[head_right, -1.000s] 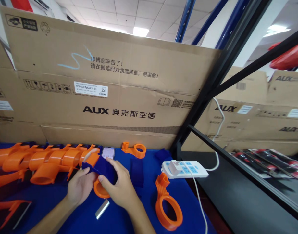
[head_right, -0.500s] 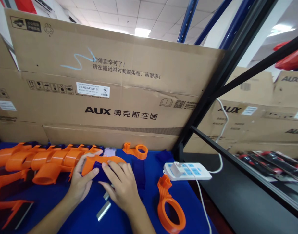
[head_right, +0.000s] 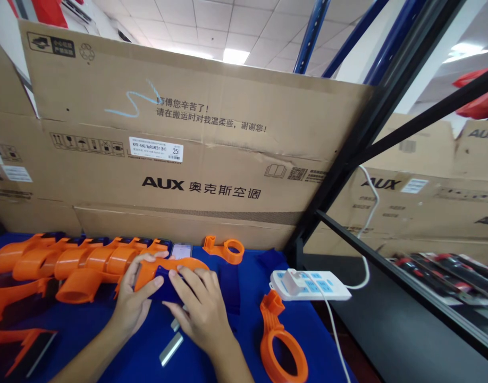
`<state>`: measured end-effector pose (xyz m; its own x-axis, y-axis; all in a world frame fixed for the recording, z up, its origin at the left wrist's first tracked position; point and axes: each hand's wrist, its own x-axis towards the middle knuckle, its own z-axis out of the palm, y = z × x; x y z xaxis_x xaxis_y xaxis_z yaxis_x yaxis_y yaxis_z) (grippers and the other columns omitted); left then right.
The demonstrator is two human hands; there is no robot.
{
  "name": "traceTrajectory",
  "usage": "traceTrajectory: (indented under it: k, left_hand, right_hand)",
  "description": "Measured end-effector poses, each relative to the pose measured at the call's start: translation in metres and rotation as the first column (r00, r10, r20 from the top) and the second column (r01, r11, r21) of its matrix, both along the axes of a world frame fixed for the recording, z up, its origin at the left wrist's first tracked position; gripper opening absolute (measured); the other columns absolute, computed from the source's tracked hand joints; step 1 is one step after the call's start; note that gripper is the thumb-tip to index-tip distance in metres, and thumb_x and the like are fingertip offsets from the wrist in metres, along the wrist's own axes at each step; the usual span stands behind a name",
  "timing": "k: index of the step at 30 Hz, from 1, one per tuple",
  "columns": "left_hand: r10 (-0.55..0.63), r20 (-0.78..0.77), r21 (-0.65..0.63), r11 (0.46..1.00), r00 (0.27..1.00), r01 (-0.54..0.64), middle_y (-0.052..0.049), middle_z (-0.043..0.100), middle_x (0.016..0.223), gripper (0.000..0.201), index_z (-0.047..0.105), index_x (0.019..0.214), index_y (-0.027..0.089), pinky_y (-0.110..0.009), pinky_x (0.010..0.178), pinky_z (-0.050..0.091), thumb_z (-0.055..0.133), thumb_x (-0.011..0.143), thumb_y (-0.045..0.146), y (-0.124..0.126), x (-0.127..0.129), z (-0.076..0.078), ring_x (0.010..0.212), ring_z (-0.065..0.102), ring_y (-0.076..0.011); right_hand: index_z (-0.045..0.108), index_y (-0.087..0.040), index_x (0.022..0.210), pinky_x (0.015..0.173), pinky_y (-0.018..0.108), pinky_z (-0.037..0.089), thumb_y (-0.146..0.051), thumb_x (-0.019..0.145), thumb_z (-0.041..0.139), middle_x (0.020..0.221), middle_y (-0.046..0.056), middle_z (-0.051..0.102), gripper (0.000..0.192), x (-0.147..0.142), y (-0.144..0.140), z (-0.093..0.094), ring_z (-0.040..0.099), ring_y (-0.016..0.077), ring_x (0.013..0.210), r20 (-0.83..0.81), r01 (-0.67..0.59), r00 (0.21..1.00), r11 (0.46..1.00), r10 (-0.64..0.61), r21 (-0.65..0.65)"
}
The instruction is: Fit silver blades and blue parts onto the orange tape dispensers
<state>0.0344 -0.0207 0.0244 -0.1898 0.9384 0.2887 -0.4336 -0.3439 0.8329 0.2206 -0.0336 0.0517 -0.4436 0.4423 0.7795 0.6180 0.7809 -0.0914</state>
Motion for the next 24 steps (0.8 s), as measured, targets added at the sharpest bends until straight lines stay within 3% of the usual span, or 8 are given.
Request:
traceTrajectory:
  k: [12,18,22,24]
  left_hand:
    - [0.035,0.082,-0.022,0.999,0.996,-0.033,-0.005,0.072,0.116,0.042,0.065,0.102,0.025,-0.042,0.107,0.048,0.089,0.068,0.021,-0.003,0.005,0.009,0.119,0.064,-0.0266]
    - [0.019,0.085,-0.013,1.000,0.996,-0.018,-0.003,0.072,0.114,0.042,0.064,0.101,0.026,-0.040,0.107,0.049,0.090,0.068,0.020,0.001,0.002,0.007,0.117,0.065,-0.0246]
    - [-0.101,0.088,-0.026,0.994,0.991,0.103,-0.008,0.069,0.131,0.045,0.065,0.119,0.028,-0.047,0.115,0.044,0.084,0.078,0.029,0.004,0.001,-0.002,0.131,0.060,-0.0300]
    - [-0.220,0.068,0.010,0.975,0.973,0.220,-0.012,0.063,0.144,0.061,0.057,0.138,0.030,-0.051,0.118,0.041,0.081,0.082,0.033,0.000,0.003,-0.006,0.139,0.054,-0.0331]
  right_hand:
    - [0.047,-0.025,0.155,0.099,0.050,0.053,-0.032,0.093,0.075,0.131,0.012,0.069,0.068,0.000,-0.001,0.003,0.064,0.0310,0.119,-0.017,-0.021,1.000,1.000,0.022,0.019]
    - [0.049,-0.025,0.153,0.104,0.053,0.051,-0.030,0.092,0.076,0.132,0.013,0.069,0.067,-0.001,-0.001,0.004,0.063,0.0317,0.124,-0.018,-0.034,0.999,0.999,0.034,-0.013]
    - [0.051,-0.023,0.152,0.100,0.053,0.056,-0.034,0.092,0.075,0.132,0.015,0.069,0.066,0.001,-0.002,0.003,0.066,0.0335,0.121,-0.088,0.017,0.996,0.998,-0.023,-0.067]
    - [0.053,-0.022,0.151,0.098,0.051,0.058,-0.038,0.096,0.068,0.133,0.016,0.069,0.059,0.003,-0.001,0.002,0.068,0.0336,0.118,-0.209,0.028,0.976,0.991,-0.056,-0.134]
